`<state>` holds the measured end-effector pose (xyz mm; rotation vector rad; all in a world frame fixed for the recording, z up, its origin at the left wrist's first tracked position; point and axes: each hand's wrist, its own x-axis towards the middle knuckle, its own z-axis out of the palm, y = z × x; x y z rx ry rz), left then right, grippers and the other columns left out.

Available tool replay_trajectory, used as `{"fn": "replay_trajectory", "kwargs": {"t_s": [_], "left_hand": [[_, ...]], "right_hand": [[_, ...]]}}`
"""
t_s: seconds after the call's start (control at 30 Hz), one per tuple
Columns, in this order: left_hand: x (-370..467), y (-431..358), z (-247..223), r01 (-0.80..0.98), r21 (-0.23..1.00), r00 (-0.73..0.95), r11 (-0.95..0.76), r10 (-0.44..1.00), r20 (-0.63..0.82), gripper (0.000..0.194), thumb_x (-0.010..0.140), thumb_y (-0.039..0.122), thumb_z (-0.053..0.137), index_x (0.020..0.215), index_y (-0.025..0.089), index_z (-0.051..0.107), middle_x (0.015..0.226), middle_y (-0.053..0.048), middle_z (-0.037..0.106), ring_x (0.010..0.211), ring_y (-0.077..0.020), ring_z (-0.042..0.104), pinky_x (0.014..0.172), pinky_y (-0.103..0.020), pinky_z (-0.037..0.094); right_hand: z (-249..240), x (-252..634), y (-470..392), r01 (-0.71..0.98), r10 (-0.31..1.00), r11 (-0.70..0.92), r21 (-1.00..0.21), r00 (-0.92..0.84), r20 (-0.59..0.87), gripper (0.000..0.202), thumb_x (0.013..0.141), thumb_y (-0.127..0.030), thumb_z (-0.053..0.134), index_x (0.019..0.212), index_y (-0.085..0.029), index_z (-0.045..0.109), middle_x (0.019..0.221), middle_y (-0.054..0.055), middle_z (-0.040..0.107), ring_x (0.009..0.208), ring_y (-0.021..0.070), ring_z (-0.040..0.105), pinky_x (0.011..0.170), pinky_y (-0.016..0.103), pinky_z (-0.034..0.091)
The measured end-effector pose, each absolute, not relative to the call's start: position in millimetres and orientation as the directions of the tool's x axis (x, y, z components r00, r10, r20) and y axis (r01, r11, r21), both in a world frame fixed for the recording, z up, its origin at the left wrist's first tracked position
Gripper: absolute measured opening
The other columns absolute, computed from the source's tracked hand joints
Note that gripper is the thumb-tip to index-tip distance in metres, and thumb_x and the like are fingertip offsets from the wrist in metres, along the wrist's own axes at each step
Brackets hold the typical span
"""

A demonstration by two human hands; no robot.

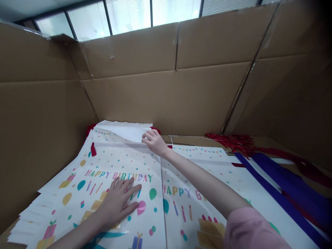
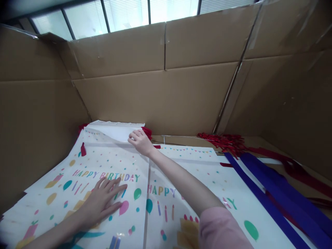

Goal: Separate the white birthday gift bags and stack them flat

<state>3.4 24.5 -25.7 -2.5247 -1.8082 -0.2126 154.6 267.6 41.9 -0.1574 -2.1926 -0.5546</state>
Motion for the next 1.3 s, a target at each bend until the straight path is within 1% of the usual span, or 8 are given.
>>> {"fn": "replay_trajectory", "kwargs": {"t_s": [0.1, 0.23, 0.33, 0.47, 0.67, 0.97, 1.13, 1.3], "left_hand": [[-5.0, 32.3, -22.3, 0.942, 0.040, 0.319, -0.333, 0.927, 0.197, 0.049, 0.091, 0.050, 0.041, 0.137, 0.035, 0.040, 0.132, -0.007, 0.048, 0.117, -0.0272, 0.046, 0.105, -0.056, 0.027], [-38.9, 66.8, 2.0, 0.974, -0.069, 0.214, -0.214, 0.791, 0.573, 0.038, 0.090, 0.033, 0.044, 0.127, 0.026, 0.049, 0.123, -0.011, 0.050, 0.116, -0.0257, 0.045, 0.107, -0.049, 0.026], [-75.5, 102.7, 29.8, 0.976, -0.174, 0.216, -0.133, 0.711, 0.669, 0.041, 0.088, 0.027, 0.046, 0.128, 0.022, 0.045, 0.132, -0.012, 0.044, 0.122, -0.0275, 0.040, 0.107, -0.048, 0.024], [-121.5, 142.6, 53.8, 0.955, -0.261, 0.270, -0.143, 0.785, 0.557, 0.043, 0.085, 0.024, 0.044, 0.128, 0.019, 0.045, 0.122, -0.012, 0.052, 0.118, -0.0271, 0.043, 0.108, -0.049, 0.016], [-166.0, 166.7, 60.6, 0.965, -0.225, 0.224, -0.133, 0.863, 0.454, 0.027, 0.081, 0.034, 0.048, 0.101, 0.018, 0.058, 0.107, -0.012, 0.056, 0.103, -0.0272, 0.048, 0.097, -0.047, 0.025], [-203.6, 142.1, 69.0, 0.997, -0.055, 0.065, -0.052, 0.960, 0.272, 0.044, 0.084, 0.058, 0.039, 0.086, 0.019, 0.058, 0.069, -0.001, 0.063, 0.071, -0.0170, 0.055, 0.101, -0.044, 0.021], [-211.6, 104.5, 90.2, 0.994, -0.106, 0.050, -0.028, 0.977, 0.209, 0.053, 0.088, 0.058, 0.037, 0.094, 0.012, 0.061, 0.077, 0.001, 0.064, 0.079, -0.0159, 0.055, 0.098, -0.042, 0.022], [-197.8, 65.5, 147.2, 0.987, -0.149, -0.004, 0.055, 0.946, 0.324, 0.072, 0.082, 0.069, 0.030, 0.099, 0.006, 0.062, 0.083, 0.005, 0.060, 0.084, -0.0104, 0.050, 0.097, -0.043, 0.016]], "right_hand": [[35.5, 155.4, 263.2, 0.240, -0.119, 0.896, 0.374, -0.682, 0.722, 0.024, 0.088, -0.005, 0.037, 0.080, -0.017, 0.056, 0.090, 0.005, 0.056, 0.086, 0.0141, 0.041, 0.084, 0.031, 0.029], [29.9, 154.5, 260.2, 0.230, -0.119, 0.890, 0.392, -0.715, 0.689, 0.023, 0.091, -0.009, 0.036, 0.079, -0.017, 0.055, 0.087, 0.004, 0.055, 0.079, 0.0126, 0.041, 0.086, 0.030, 0.028], [30.0, 153.4, 260.3, 0.270, -0.109, 0.870, 0.412, -0.711, 0.695, 0.026, 0.091, -0.007, 0.033, 0.079, -0.017, 0.054, 0.085, 0.003, 0.055, 0.076, 0.0118, 0.040, 0.091, 0.032, 0.025], [35.7, 152.6, 261.7, 0.328, -0.065, 0.853, 0.405, -0.704, 0.707, 0.030, 0.090, -0.004, 0.029, 0.080, -0.018, 0.055, 0.086, 0.002, 0.056, 0.074, 0.0114, 0.039, 0.094, 0.035, 0.022], [46.9, 154.3, 261.0, 0.352, 0.074, 0.886, 0.301, -0.749, 0.658, 0.029, 0.091, -0.006, 0.029, 0.083, -0.018, 0.055, 0.082, 0.002, 0.057, 0.071, 0.0103, 0.041, 0.092, 0.035, 0.019], [74.8, 177.5, 260.4, 0.414, 0.462, 0.887, -0.204, -0.788, 0.407, 0.014, 0.089, -0.028, 0.050, 0.082, -0.018, 0.056, 0.069, -0.003, 0.059, 0.064, 0.0080, 0.045, 0.079, 0.026, 0.024], [108.9, 199.7, 240.8, 0.451, 0.473, 0.881, -0.142, -0.847, 0.242, 0.027, 0.078, -0.034, 0.064, 0.067, -0.015, 0.049, 0.061, -0.004, 0.047, 0.062, 0.0078, 0.040, 0.077, 0.027, 0.026], [161.4, 227.4, 206.6, 0.447, 0.448, 0.891, -0.084, -0.831, 0.329, 0.016, 0.077, -0.026, 0.064, 0.075, -0.013, 0.056, 0.083, 0.001, 0.054, 0.077, 0.0114, 0.047, 0.085, 0.035, 0.030]]}}
